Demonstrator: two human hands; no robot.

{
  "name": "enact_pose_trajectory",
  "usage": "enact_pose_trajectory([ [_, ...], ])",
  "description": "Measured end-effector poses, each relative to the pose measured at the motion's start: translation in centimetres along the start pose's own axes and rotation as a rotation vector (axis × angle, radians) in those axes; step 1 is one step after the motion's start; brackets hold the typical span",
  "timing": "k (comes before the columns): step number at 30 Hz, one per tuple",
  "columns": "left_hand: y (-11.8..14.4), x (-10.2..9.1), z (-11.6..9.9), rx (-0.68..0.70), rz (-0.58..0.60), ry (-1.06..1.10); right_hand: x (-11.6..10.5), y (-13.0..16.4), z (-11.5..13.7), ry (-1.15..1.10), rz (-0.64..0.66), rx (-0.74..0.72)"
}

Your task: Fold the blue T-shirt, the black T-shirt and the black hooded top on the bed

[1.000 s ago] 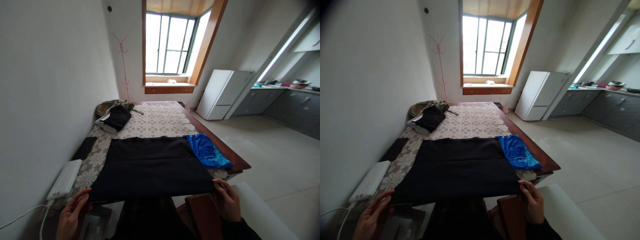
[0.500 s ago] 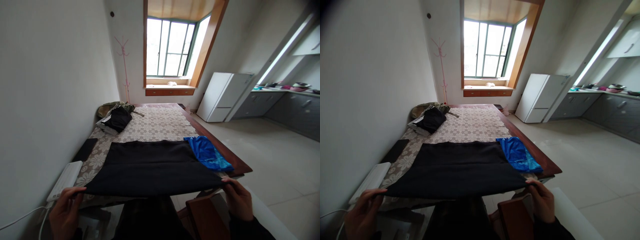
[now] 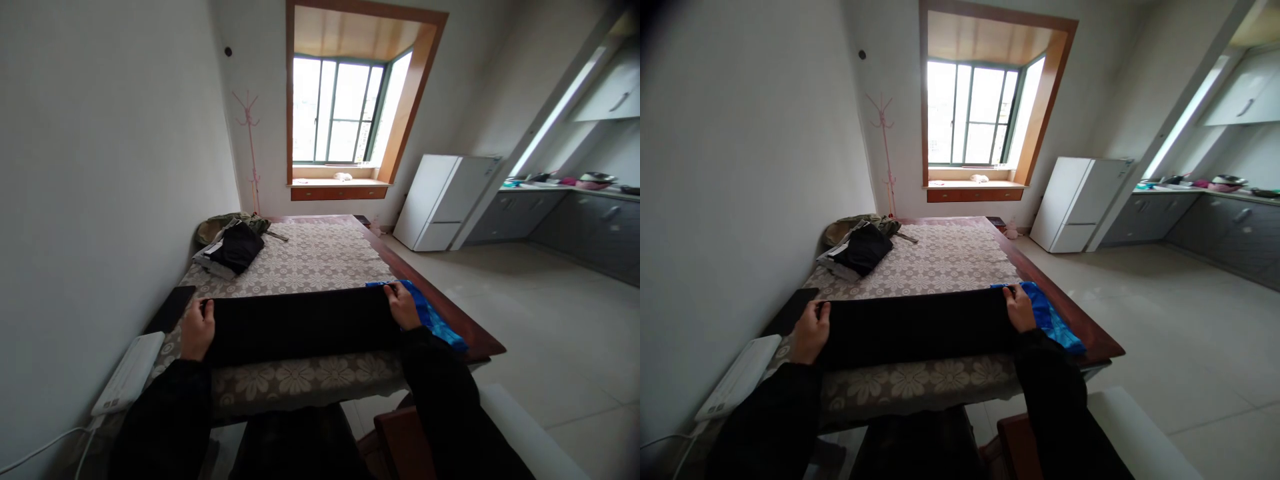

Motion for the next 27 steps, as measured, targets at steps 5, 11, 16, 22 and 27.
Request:
enact_pose_trajectory([
  [5, -2.3, 3.8, 0.5, -0.035, 0.267, -0.308, 4.3, -0.7, -0.4, 0.323, 0.158, 0.138],
  [11, -2.8, 4.2, 0.1, 0.028, 0.345, -0.449, 5.0, 0.1, -1.3, 0.600, 0.235, 0.130],
  [16, -2.9, 3.7, -0.2, 0.050, 0.373, -0.473, 4.4, 0.0, -0.7, 0.643, 0.274, 0.100],
  [22, -1.0, 2.7, -3.9, 0.404, 0.204, -0.484, 3.8, 2.5, 3.5, 0.791, 0.144, -0.192],
  [27, 4.9, 7.7, -11.5, 0.767, 0.319, -0.351, 9.8, 8.3, 10.7, 0.593, 0.396, -0.510],
])
Point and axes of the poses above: each hand's wrist, its own y-axis away from the middle knuckle, its own x-axis out of the palm, z = x × y, the point moved 3 cm from there along -y, towards the middle knuckle, and after that the axes turned 4 degrees about x, right-handed, at the moved point
